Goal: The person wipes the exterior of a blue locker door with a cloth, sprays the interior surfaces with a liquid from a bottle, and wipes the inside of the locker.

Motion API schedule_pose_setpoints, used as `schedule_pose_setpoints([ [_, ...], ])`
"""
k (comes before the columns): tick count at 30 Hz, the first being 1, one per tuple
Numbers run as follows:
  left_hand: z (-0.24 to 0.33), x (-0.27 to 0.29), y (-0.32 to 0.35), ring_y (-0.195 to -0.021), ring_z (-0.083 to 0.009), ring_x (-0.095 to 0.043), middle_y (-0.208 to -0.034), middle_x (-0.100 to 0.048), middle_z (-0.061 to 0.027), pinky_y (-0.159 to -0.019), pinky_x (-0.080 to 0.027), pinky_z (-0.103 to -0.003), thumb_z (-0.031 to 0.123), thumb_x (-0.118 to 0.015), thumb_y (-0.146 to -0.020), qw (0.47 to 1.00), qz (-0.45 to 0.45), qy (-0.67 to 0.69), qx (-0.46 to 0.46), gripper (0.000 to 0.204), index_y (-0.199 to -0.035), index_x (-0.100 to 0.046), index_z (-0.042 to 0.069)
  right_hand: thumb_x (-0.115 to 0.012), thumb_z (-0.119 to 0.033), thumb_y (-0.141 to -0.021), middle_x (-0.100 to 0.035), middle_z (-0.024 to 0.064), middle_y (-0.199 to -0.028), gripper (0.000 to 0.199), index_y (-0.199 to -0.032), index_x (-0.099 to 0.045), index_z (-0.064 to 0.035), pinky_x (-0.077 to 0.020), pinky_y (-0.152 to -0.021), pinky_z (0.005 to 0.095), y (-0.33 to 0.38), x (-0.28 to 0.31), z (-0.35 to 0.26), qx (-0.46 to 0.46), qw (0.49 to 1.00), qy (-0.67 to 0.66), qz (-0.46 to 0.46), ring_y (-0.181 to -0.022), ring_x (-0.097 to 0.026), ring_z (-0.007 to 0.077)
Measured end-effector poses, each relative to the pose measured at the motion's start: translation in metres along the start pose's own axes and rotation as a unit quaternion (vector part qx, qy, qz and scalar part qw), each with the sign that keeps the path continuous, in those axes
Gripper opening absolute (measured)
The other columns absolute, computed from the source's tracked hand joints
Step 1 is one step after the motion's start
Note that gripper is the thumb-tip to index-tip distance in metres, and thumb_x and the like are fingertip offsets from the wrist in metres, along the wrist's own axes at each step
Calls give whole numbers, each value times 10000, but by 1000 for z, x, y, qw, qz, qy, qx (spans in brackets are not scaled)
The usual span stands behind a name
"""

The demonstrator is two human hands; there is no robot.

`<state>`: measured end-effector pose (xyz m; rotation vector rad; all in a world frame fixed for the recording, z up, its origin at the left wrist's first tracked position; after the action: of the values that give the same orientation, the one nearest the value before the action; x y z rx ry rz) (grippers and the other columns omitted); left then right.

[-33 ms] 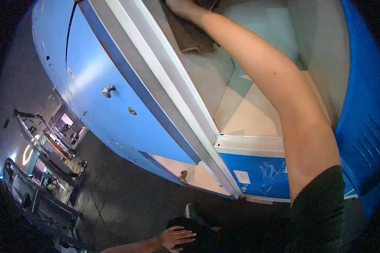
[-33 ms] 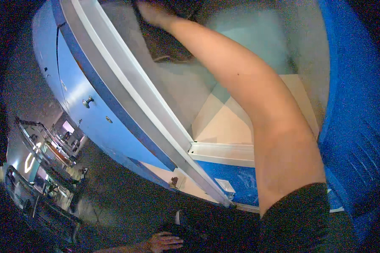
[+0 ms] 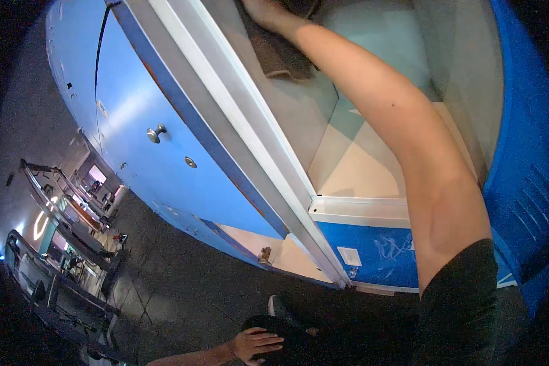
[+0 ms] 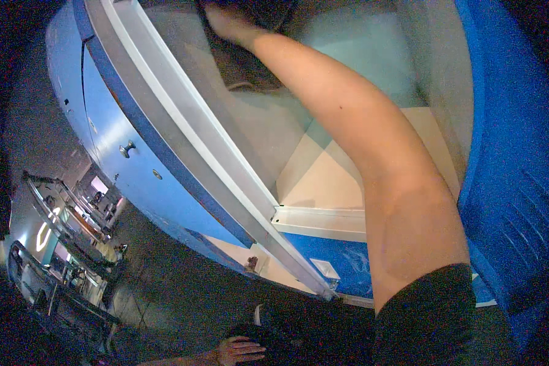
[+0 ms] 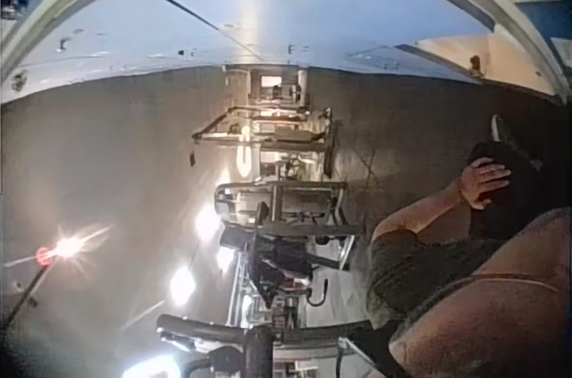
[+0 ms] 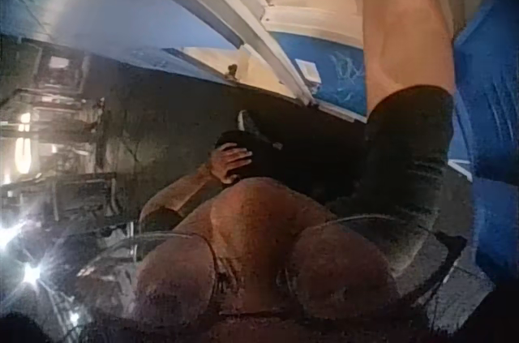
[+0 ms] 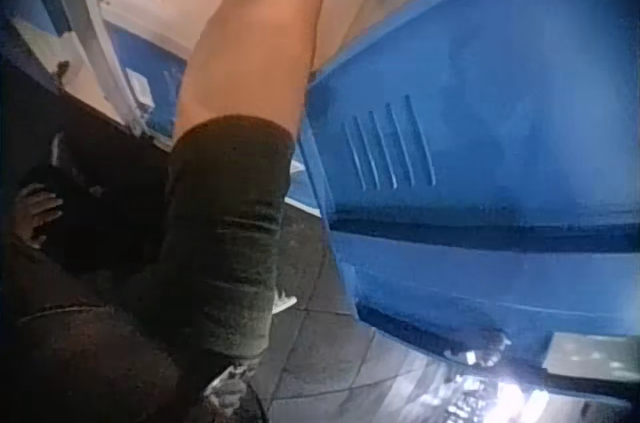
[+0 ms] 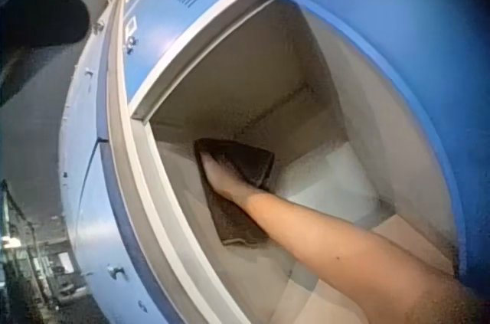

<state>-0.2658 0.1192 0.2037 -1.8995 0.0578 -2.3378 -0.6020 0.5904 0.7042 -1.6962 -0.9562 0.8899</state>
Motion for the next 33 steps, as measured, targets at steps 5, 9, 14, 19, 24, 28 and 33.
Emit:
schedule_pose_setpoints([
  [5,11,-5,2,-1260,-338,-549,-1405,-568,-153,-1070,-368,-542,445,-468,-886,999,0,25,45,597,-1334,-611,76,-281,-503,-1032,-394,215,-1531,670,-1456,-440,-10,-241,-1193,412,34,11,25,6,998,51,-21,-1445,-326,356],
  [9,12,0,-1,-1272,-338,-538,-1405,-567,-150,-1065,-371,-541,459,-444,-919,1000,-9,8,19,589,-1330,-612,72,-289,-608,-997,-365,216,-1554,789,-1496,-378,-3,-194,-1210,393,53,23,19,-95,994,6,-47,-1465,-291,371],
  [14,12,-3,0,-1276,-338,-534,-1402,-570,-143,-1060,-375,-540,464,-444,-939,1000,-3,11,16,579,-1337,-607,76,-278,-629,-988,-343,222,-1563,800,-1504,-375,-26,-195,-1210,396,85,40,23,-117,991,20,-65,-1469,-279,373],
  [19,10,1,-4,-1265,-330,-546,-1411,-564,-140,-1048,-384,-545,454,-505,-881,998,-37,15,52,601,-1354,-599,95,-270,-598,-999,-470,269,-1455,768,-1414,-482,12,-262,-1176,438,50,26,45,-57,998,22,14,-1398,-386,418],
  [24,7,-7,7,-1242,-329,-567,-1410,-566,-143,-1035,-397,-554,453,-499,-865,999,-13,8,34,612,-1350,-605,96,-271,-526,-1017,-393,238,-1525,706,-1445,-448,7,-236,-1197,422,21,-14,-12,-18,1000,5,-22,-1437,-329,388],
  [28,8,-6,7,-1226,-325,-578,-1413,-564,-145,-1017,-416,-546,444,-496,-863,1000,6,5,14,611,-1353,-603,96,-253,-621,-977,-411,294,-1489,834,-1426,-458,50,-251,-1183,413,29,-3,-112,-21,994,-25,-103,-1421,-347,411],
  [33,7,-1,3,-1225,-322,-580,-1415,-562,-139,-1024,-421,-528,417,-505,-862,999,35,3,3,597,-1357,-600,98,-197,-603,-976,-459,327,-1433,838,-1375,-519,60,-267,-1174,431,9,-17,-124,-50,991,-13,-122,-1389,-393,433],
])
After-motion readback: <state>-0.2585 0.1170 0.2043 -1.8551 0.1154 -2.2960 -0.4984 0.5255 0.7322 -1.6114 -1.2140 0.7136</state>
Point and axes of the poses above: each hand's wrist, its own y-axis away from the middle knuckle, its own x-axis out of the back of the hand, z = x × y, the point moved 2 cm from there along -y, towards the middle knuckle
